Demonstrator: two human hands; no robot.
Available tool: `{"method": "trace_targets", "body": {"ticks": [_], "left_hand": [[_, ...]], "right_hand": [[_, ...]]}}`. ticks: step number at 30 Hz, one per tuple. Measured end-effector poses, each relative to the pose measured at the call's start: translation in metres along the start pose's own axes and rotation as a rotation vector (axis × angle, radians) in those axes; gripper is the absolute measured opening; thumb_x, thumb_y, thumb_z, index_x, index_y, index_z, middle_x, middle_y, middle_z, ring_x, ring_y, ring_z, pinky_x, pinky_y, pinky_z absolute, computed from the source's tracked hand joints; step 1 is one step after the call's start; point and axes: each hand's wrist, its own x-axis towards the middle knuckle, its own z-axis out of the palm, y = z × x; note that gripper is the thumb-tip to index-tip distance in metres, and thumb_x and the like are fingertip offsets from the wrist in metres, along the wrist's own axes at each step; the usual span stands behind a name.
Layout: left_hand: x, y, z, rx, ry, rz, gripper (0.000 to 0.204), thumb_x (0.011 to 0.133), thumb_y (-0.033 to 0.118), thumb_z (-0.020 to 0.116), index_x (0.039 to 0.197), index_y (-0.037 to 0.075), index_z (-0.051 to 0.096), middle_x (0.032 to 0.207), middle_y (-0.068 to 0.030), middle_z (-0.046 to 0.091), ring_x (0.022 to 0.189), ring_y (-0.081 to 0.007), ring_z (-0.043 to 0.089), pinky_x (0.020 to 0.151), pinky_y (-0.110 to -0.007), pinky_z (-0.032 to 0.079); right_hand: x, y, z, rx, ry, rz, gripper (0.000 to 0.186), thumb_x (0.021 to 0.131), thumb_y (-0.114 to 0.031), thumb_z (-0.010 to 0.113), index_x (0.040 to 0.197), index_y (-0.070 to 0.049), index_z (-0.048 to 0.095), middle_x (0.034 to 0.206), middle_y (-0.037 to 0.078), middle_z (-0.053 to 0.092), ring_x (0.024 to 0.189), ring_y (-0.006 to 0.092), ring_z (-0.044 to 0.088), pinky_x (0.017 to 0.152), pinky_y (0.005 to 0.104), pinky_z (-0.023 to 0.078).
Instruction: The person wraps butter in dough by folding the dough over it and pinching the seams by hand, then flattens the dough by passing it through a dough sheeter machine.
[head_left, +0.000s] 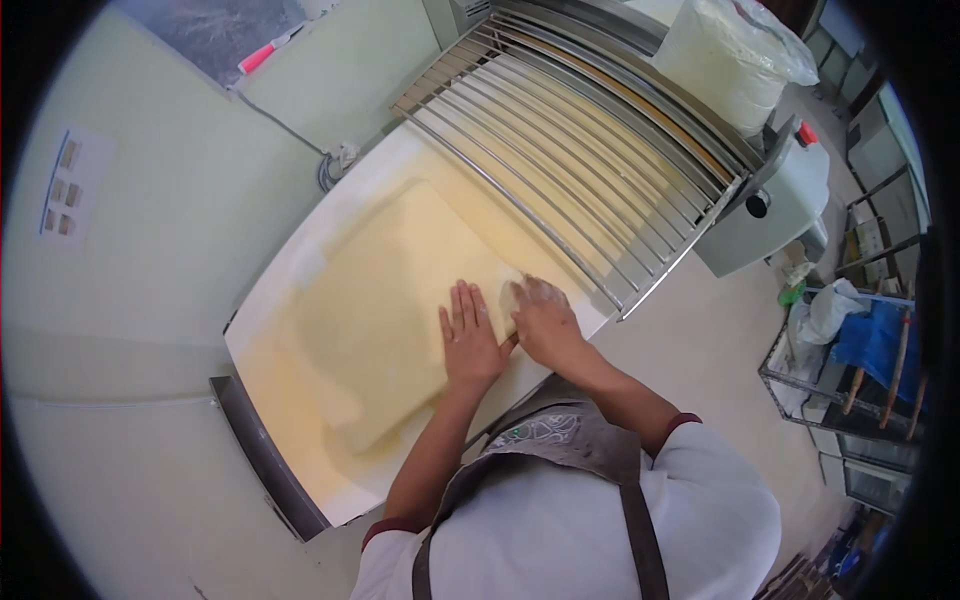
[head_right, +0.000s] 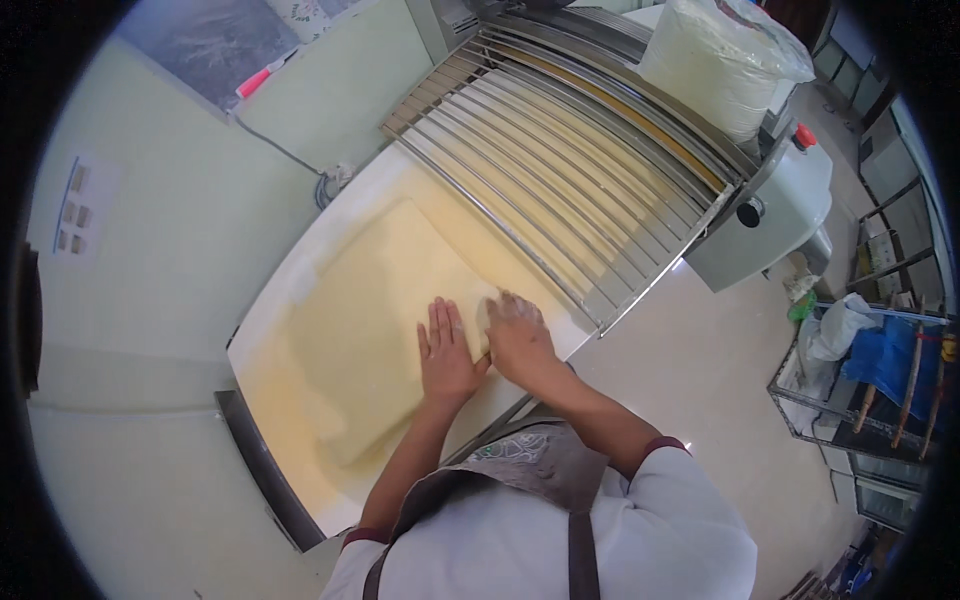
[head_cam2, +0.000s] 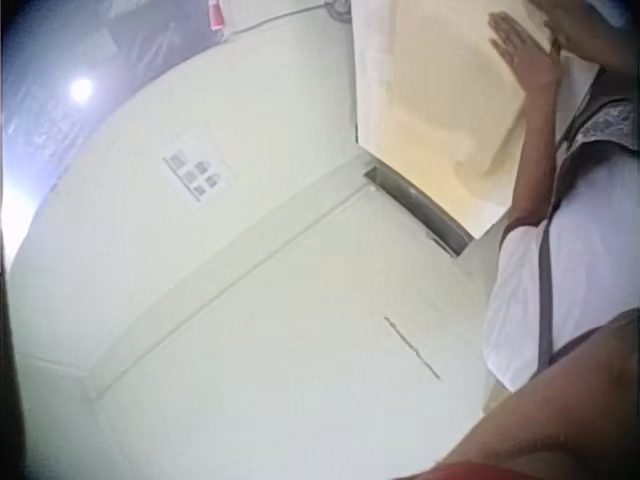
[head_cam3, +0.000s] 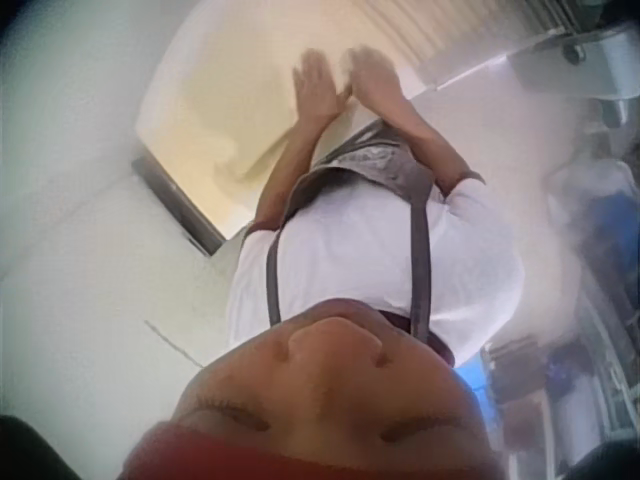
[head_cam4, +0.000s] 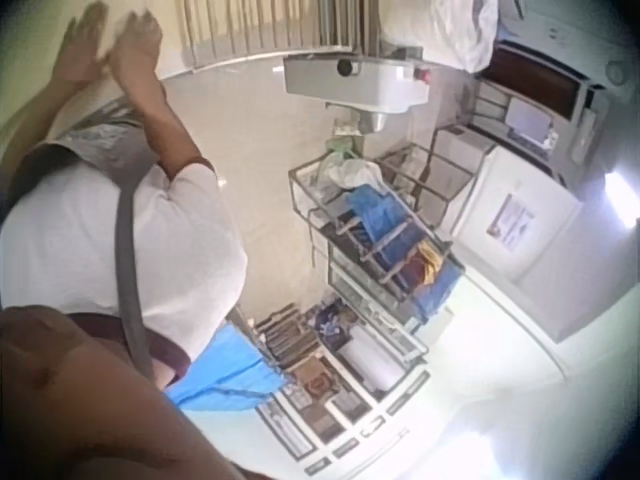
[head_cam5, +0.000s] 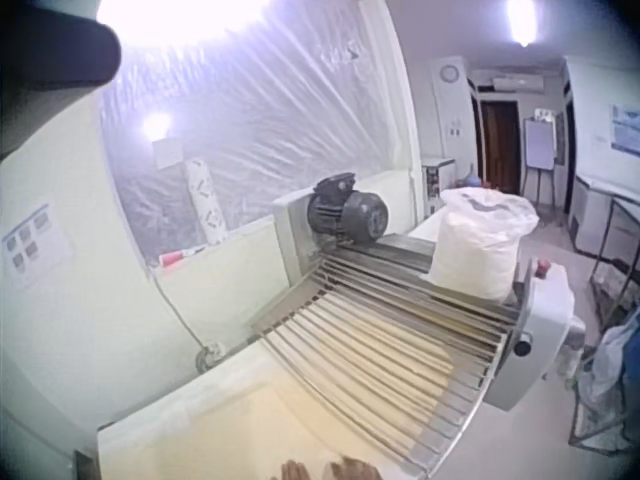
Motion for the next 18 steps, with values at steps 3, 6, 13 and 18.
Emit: {"method": "trace_targets", "body": {"ticks": [3, 6, 13, 18], "left_hand": [[0.012, 0.006, 0.004, 0.069, -0.03, -0.037, 0.101, 0.079, 0.049, 0.067, 0.146, -0.008, 0.017, 0.152, -0.0274, 0.017, 0.145, -0.0358, 0.014, 0.115, -0.053, 0.012], [0.014, 0.011, 0.0, 0.027, -0.011, -0.042, 0.103, 0.077, 0.05, 0.069, 0.146, -0.008, 0.017, 0.152, -0.0272, 0.018, 0.144, -0.0357, 0.015, 0.115, -0.052, 0.012], [0.019, 0.015, -0.002, -0.016, 0.044, -0.045, 0.102, 0.076, 0.052, 0.069, 0.144, -0.009, 0.023, 0.151, -0.0258, 0.024, 0.143, -0.0354, 0.021, 0.114, -0.054, 0.015], [0.018, 0.013, -0.005, -0.104, 0.085, -0.11, 0.107, 0.073, 0.052, 0.072, 0.144, -0.01, 0.021, 0.15, -0.0281, 0.023, 0.144, -0.0371, 0.017, 0.115, -0.052, 0.013]], "right_hand": [[0.016, -0.001, -0.02, 0.157, -0.039, 0.078, 0.048, 0.08, -0.01, 0.065, 0.125, 0.001, 0.05, 0.12, 0.024, 0.055, 0.115, 0.0414, 0.049, 0.098, 0.0453, 0.039], [0.039, 0.029, -0.006, 0.393, 0.027, 0.122, 0.048, 0.075, -0.004, 0.071, 0.118, 0.002, 0.052, 0.101, 0.016, 0.061, 0.095, 0.0302, 0.059, 0.086, 0.04, 0.046], [0.086, 0.047, -0.007, 0.529, -0.409, 0.238, 0.049, 0.072, -0.025, 0.078, 0.109, 0.0, 0.058, 0.094, 0.017, 0.066, 0.088, 0.0321, 0.065, 0.079, 0.0375, 0.051], [0.058, 0.011, -0.01, 0.356, -0.133, 0.014, 0.039, 0.076, -0.015, 0.073, 0.102, -0.002, 0.048, 0.093, 0.02, 0.062, 0.089, 0.0407, 0.061, 0.078, 0.0432, 0.048]]}}
